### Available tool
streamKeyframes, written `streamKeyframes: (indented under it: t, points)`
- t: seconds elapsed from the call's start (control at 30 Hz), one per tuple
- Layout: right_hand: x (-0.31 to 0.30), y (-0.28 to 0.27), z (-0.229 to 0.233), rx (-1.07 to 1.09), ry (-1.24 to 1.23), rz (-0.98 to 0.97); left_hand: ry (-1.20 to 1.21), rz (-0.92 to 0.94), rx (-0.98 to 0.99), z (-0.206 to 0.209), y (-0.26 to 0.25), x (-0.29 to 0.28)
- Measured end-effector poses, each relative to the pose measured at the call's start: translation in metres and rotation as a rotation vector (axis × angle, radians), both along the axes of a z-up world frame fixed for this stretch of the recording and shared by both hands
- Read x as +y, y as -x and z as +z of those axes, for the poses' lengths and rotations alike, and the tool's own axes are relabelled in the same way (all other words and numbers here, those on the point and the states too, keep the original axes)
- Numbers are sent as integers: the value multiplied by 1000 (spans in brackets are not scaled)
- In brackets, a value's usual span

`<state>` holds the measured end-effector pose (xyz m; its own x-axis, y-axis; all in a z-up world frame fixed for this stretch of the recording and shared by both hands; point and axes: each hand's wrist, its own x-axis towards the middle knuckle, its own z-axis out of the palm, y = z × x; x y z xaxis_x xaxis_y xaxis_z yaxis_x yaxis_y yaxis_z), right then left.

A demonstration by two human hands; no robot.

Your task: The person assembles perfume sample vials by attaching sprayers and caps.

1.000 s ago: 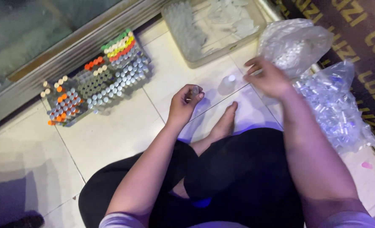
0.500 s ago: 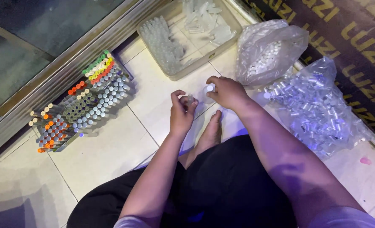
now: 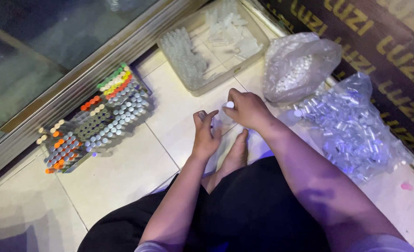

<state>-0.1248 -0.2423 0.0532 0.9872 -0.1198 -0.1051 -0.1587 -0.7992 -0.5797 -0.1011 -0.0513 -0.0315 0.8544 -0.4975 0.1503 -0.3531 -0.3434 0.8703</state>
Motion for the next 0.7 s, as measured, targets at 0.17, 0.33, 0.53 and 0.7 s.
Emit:
streamKeyframes:
  t: [0.17, 0.33, 0.53, 0.7]
  points:
    - [51, 11, 52, -31, -12, 123, 93, 33, 21, 38, 13, 15]
    - [99, 22, 80, -75, 124, 323, 200, 194, 25, 45, 19, 48]
    - [139, 24, 114, -126, 85, 543, 323, 117, 81, 69, 22, 99]
    - [158, 24, 158, -131, 126, 657, 267, 190, 143, 68, 17, 118]
